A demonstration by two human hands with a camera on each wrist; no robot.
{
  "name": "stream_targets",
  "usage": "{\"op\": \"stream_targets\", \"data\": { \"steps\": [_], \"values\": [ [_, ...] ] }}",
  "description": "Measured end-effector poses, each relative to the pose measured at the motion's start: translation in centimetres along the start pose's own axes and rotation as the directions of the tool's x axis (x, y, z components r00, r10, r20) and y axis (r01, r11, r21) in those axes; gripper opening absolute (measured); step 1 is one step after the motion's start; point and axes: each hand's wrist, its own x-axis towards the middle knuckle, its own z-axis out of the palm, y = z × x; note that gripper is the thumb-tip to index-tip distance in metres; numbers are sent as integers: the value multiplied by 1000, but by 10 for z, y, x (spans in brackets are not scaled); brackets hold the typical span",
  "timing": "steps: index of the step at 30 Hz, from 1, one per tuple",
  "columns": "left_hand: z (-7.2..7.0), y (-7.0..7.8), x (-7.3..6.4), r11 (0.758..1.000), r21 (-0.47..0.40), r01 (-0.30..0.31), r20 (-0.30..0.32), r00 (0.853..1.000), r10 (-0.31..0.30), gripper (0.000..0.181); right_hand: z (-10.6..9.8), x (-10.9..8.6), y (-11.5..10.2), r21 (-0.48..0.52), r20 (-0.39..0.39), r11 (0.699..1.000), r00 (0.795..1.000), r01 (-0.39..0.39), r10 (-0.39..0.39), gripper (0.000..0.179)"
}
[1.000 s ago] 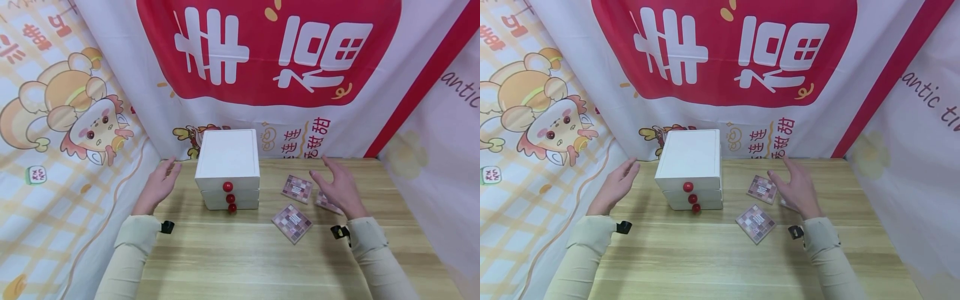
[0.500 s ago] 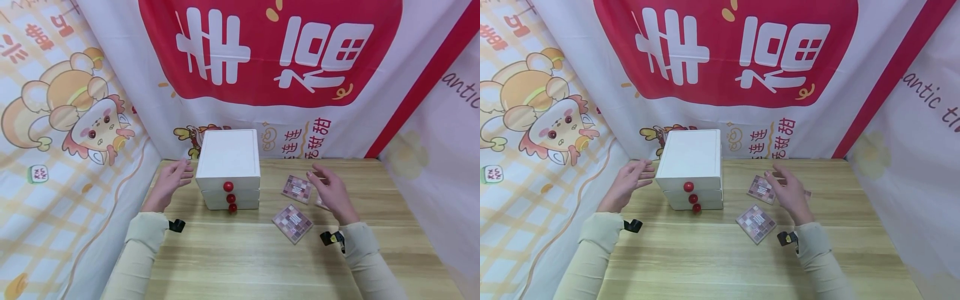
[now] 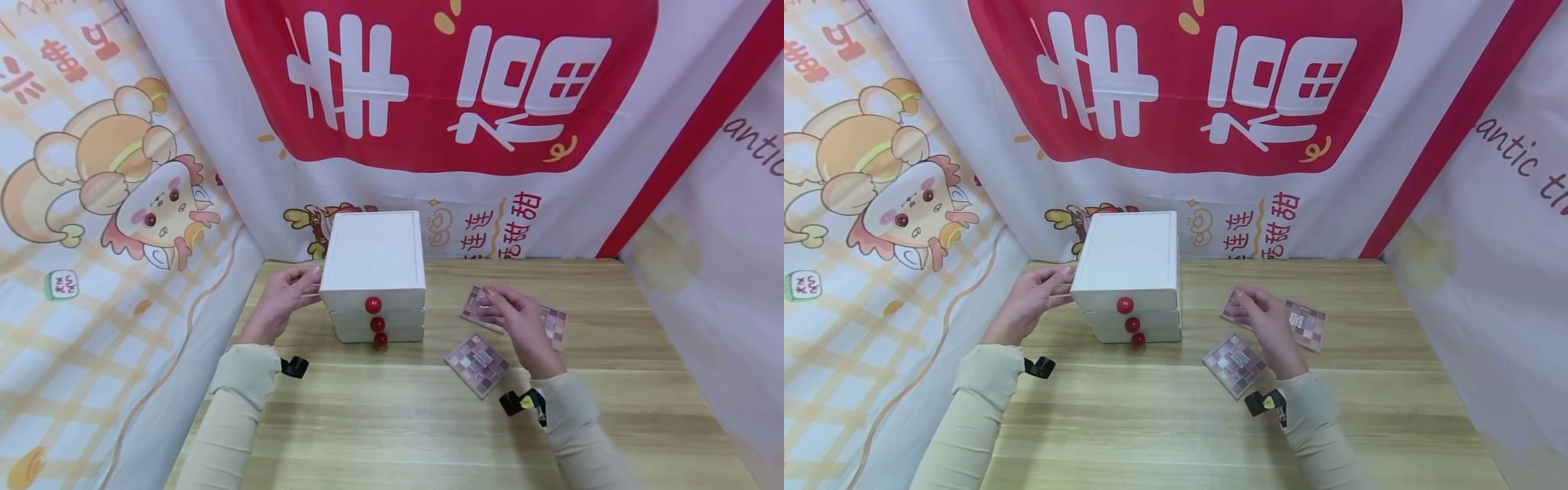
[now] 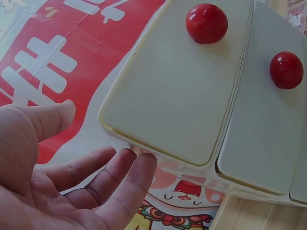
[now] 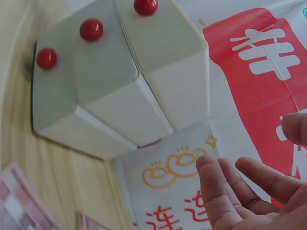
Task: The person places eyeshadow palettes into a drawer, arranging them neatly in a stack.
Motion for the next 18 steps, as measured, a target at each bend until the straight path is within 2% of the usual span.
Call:
{"op": "stream_targets", "data": {
  "steps": [7, 11, 18],
  "values": [
    [2, -1, 3, 999, 29, 19, -12, 1000, -18, 45, 20, -3, 2, 108, 18, 994, 1000, -17, 15, 45],
    [2, -1, 4, 998, 63, 19, -18, 1000, -18, 43, 32, -6, 2, 192, 35, 981, 999, -25, 18, 41],
    [3, -1, 1, 998, 59, 8, -12, 1000, -8, 41, 49, -7, 2, 279, 67, 959, 997, -51, 33, 34]
  ]
}}
